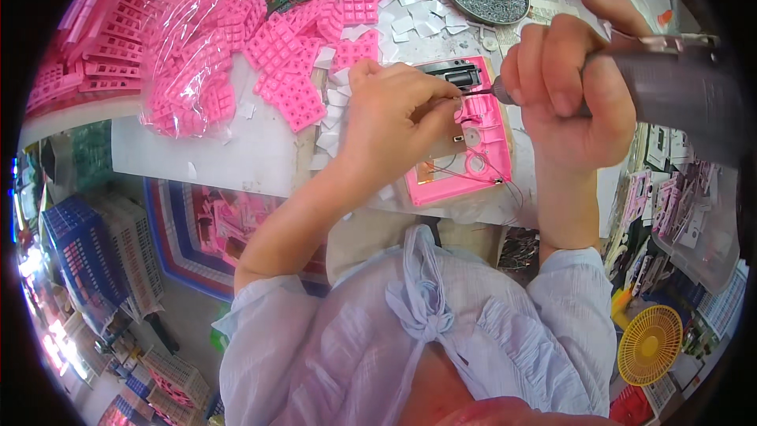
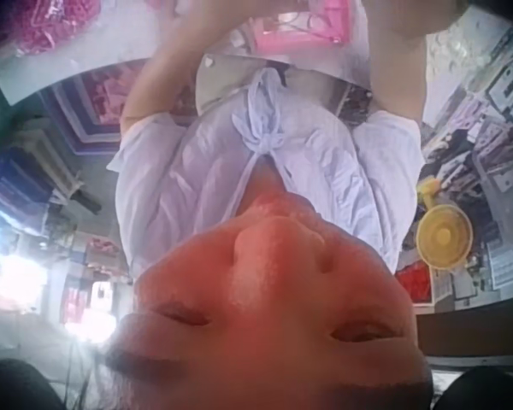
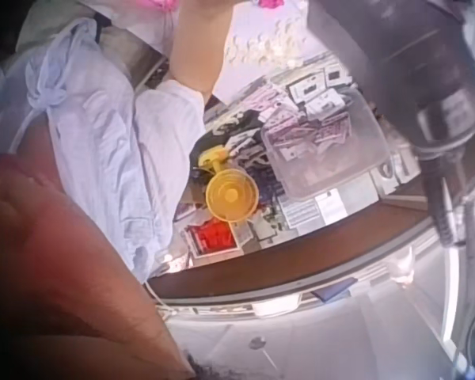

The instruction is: Assembling a toy calculator by installing a circuit board and various components into a pink plastic casing using an electric screwdriver.

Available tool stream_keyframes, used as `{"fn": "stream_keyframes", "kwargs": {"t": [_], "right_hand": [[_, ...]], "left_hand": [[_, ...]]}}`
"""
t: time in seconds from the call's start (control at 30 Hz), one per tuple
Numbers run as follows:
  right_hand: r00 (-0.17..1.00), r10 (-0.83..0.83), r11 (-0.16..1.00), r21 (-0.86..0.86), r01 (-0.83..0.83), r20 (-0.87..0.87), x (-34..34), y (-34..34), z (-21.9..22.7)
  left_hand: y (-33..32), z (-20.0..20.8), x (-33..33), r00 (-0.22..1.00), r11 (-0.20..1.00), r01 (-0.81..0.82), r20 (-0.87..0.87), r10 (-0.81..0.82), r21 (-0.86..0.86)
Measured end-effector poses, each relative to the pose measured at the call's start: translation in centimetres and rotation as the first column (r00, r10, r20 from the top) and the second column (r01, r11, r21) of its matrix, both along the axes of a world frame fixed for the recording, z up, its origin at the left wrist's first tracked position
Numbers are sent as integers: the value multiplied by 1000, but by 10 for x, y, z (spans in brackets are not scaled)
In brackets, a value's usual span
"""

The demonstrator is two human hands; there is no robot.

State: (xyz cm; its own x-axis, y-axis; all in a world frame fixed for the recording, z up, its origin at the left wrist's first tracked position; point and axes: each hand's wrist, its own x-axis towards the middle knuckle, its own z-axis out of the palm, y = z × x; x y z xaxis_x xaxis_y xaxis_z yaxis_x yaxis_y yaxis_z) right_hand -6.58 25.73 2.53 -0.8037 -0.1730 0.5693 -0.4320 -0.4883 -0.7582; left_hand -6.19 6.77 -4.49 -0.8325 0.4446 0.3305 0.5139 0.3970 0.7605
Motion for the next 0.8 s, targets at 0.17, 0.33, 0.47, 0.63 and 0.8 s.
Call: {"fn": "stream_keyframes", "kwargs": {"t": [0.17,0.33,0.47,0.63,0.8], "right_hand": [[999,31,999,25,-30,-28,1,-3,-9],[997,39,999,10,-39,-60,-1,-1,-16],[989,-148,989,-7,148,23,-21,15,-28],[972,-207,978,27,206,110,-37,14,-54],[956,-271,958,126,257,116,-35,2,-60]], "left_hand": [[5,-6,0,999,997,3,-44,0,73],[9,-8,-3,960,997,-66,-274,51,-44],[16,-12,-13,961,943,-157,-265,77,-294],[16,-17,-16,966,899,-158,-253,55,-409],[16,-17,-16,970,899,-147,-240,49,-412]]}}
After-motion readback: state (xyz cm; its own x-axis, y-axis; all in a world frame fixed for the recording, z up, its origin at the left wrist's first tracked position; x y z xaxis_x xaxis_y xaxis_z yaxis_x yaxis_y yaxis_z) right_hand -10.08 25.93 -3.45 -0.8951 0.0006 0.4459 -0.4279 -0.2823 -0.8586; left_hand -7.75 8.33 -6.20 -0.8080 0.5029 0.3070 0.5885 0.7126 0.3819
